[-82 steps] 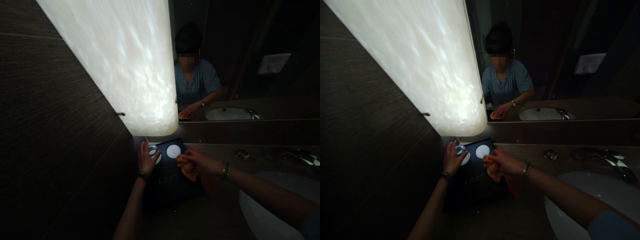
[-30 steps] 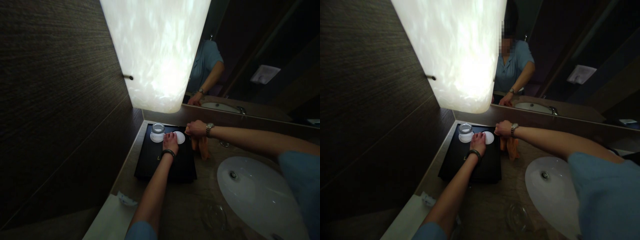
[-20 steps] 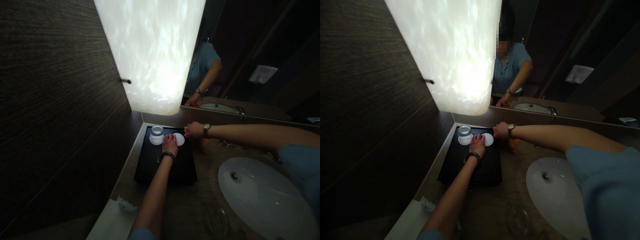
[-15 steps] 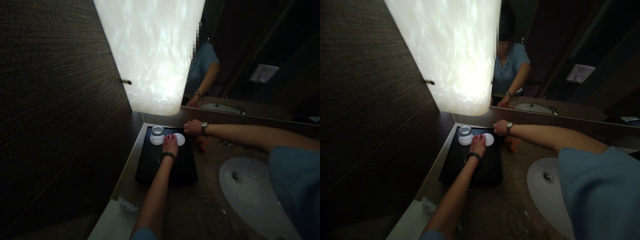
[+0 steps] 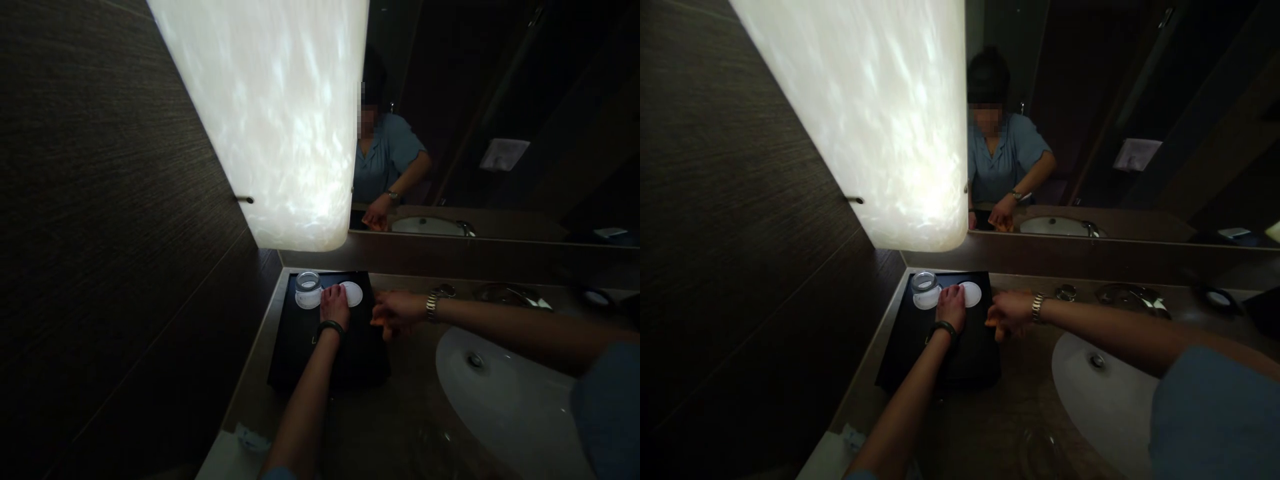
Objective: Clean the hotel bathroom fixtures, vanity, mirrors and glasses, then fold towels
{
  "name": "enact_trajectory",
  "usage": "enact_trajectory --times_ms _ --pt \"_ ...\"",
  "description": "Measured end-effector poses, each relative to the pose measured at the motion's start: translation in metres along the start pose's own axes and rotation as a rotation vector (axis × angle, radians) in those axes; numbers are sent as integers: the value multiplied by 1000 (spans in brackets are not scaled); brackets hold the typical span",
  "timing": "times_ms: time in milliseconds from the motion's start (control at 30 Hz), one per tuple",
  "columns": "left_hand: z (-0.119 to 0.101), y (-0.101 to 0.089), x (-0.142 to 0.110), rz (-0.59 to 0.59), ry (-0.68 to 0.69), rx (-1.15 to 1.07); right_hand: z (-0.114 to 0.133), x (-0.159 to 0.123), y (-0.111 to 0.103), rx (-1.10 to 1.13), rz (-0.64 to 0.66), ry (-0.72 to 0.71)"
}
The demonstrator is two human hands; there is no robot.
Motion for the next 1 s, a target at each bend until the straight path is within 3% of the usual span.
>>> enact_trajectory --times_ms 100,200,300,400,500,567,700,867,1000 --pt "0 -2 -8 -69 19 -52 -13 -44 25 384 -309 203" --pt "11 -15 -38 -312 31 -228 -20 -52 71 606 -672 482" --pt "40 -36 -82 -492 -8 -334 1 -24 120 645 -782 520" --pt "83 -57 -118 -512 -135 -299 21 5 142 565 -828 543" --pt "131 -70 -133 -520 -360 -208 20 25 141 562 -832 534" --pt "158 -68 -132 -465 -527 -226 12 37 134 598 -796 498" --pt "182 -53 -120 -368 -652 -367 -1 66 120 624 -689 446" --pt "172 -71 -105 -455 -569 -191 -8 96 93 570 -668 430" --pt "125 -82 -79 -500 -211 -72 -15 90 62 568 -769 434"
Point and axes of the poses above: each hand's wrist, its own x-axis towards the middle knuckle, its own y-axis out of the palm, z = x × y, the point moved 3 cm from there along x, towards the middle knuckle, and after that the axes turned 14 degrees about -z, right-handed, at the moved point
